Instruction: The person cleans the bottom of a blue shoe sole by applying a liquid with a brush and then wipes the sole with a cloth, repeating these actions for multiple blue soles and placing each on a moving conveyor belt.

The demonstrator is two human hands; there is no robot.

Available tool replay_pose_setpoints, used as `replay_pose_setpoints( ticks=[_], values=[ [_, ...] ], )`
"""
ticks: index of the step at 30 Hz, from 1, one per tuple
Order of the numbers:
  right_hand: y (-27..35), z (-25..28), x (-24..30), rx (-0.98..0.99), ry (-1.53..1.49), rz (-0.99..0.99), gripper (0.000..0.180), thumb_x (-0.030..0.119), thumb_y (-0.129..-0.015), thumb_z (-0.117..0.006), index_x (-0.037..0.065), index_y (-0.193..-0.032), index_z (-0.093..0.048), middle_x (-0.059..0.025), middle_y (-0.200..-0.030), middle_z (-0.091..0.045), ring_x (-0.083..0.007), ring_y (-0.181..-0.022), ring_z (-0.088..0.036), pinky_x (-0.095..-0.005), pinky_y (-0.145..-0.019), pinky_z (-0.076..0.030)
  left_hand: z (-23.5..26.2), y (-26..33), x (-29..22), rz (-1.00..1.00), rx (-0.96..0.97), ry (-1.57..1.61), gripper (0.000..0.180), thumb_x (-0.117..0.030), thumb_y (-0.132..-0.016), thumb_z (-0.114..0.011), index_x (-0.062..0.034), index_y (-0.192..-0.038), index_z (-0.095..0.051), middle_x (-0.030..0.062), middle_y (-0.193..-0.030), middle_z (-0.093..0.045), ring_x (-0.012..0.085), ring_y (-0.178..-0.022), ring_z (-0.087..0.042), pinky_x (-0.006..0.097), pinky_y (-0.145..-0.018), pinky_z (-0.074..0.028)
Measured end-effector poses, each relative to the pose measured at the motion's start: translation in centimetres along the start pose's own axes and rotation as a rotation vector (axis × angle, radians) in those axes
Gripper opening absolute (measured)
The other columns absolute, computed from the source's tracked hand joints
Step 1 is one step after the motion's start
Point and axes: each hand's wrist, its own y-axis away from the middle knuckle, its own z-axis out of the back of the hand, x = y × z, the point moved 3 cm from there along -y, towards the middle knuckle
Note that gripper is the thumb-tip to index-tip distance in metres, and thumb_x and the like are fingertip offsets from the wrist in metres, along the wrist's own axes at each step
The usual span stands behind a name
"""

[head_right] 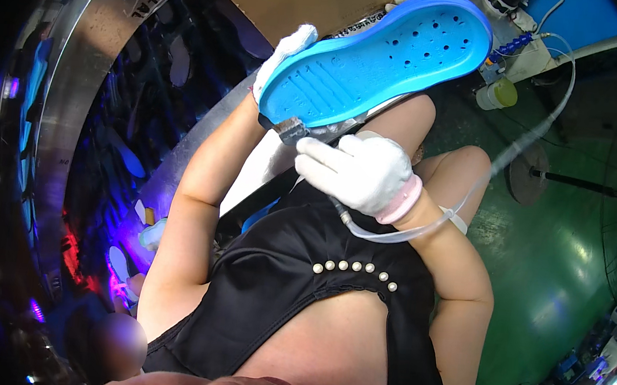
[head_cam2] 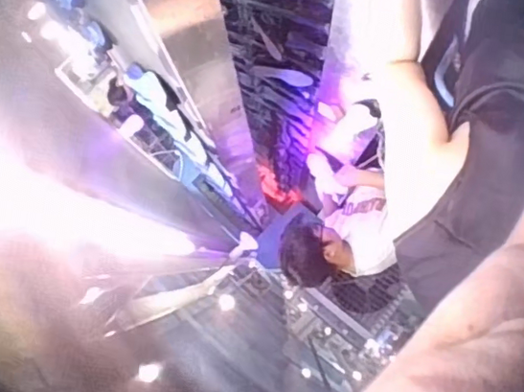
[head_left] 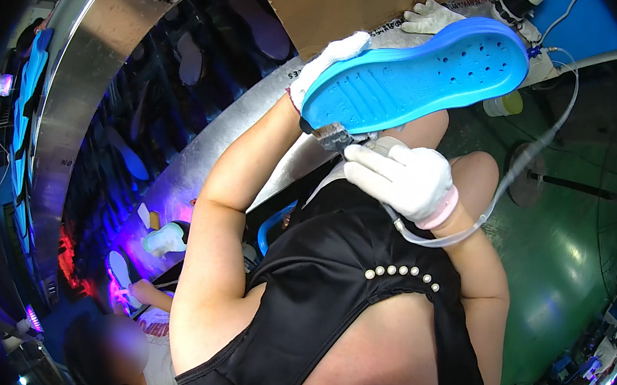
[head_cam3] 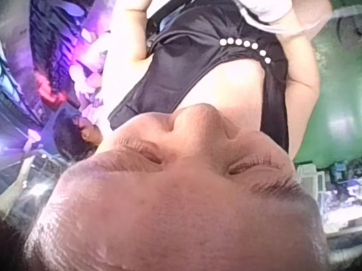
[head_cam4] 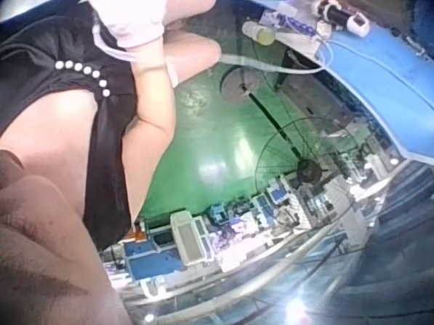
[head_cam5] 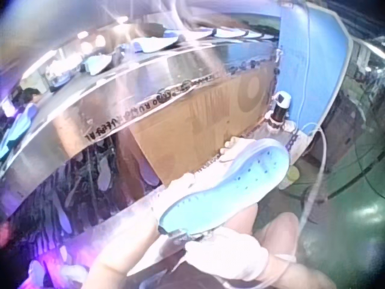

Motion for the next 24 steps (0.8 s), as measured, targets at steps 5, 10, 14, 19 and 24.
replay_pose_setpoints(
  ticks=[5, 10, 14, 19, 24],
  values=[
    [-0.2, 1.5, -2.7, -0.152, -0.580, -0.401, 0.023, 0.010, -0.075, -0.072, 0.009, -0.098, -0.070, -0.0080, -0.095, -0.070, -0.0233, -0.077, -0.068, -0.0309, -0.069, -0.054, -0.9, 1.1, -0.5, 0.041, 0.084, 0.052, 0.074, -0.063, -0.087, -0.050, -0.0059, -0.133, -0.051, 0.0191, -0.127, -0.057, 0.0338, -0.109, -0.061, 0.051, -0.091, -0.050],
    [-0.3, 1.1, -0.3, 0.074, -0.320, -0.227, 0.023, 0.013, -0.073, -0.074, 0.013, -0.095, -0.070, -0.0060, -0.096, -0.070, -0.0217, -0.073, -0.066, -0.0294, -0.065, -0.053, 0.2, 0.8, -1.2, -0.001, -0.002, -0.014, 0.068, -0.055, -0.086, -0.058, -0.0001, -0.125, -0.055, 0.0190, -0.119, -0.061, 0.0311, -0.102, -0.063, 0.043, -0.086, -0.053],
    [0.3, 1.5, -2.3, -0.126, -0.616, -0.509, 0.023, 0.004, -0.074, -0.074, 0.004, -0.097, -0.070, -0.0121, -0.094, -0.070, -0.0234, -0.082, -0.069, -0.0302, -0.075, -0.054, -0.1, 2.3, -2.4, 0.120, 0.107, 0.119, 0.042, -0.043, -0.087, -0.064, -0.0057, -0.106, -0.067, 0.0137, -0.101, -0.068, 0.0267, -0.087, -0.067, 0.041, -0.078, -0.056],
    [-0.7, 3.1, -0.2, 0.082, -0.339, -0.361, 0.022, 0.007, -0.075, -0.072, 0.008, -0.096, -0.071, -0.0093, -0.095, -0.070, -0.0239, -0.075, -0.067, -0.0305, -0.066, -0.054, -0.2, 2.2, -2.9, -0.043, -0.139, -0.208, 0.043, -0.044, -0.085, -0.065, -0.0057, -0.105, -0.066, 0.0111, -0.096, -0.067, 0.0227, -0.085, -0.066, 0.038, -0.078, -0.055],
    [-0.3, 2.1, -1.4, -0.008, -0.356, -0.357, 0.019, 0.010, -0.074, -0.075, 0.006, -0.093, -0.071, -0.0084, -0.090, -0.071, -0.0227, -0.071, -0.067, -0.0286, -0.064, -0.053, -0.4, 2.7, -3.3, -0.002, -0.145, -0.267, 0.046, -0.045, -0.084, -0.066, -0.0072, -0.110, -0.065, 0.0103, -0.099, -0.067, 0.0220, -0.085, -0.065, 0.036, -0.078, -0.055]
  ],
)
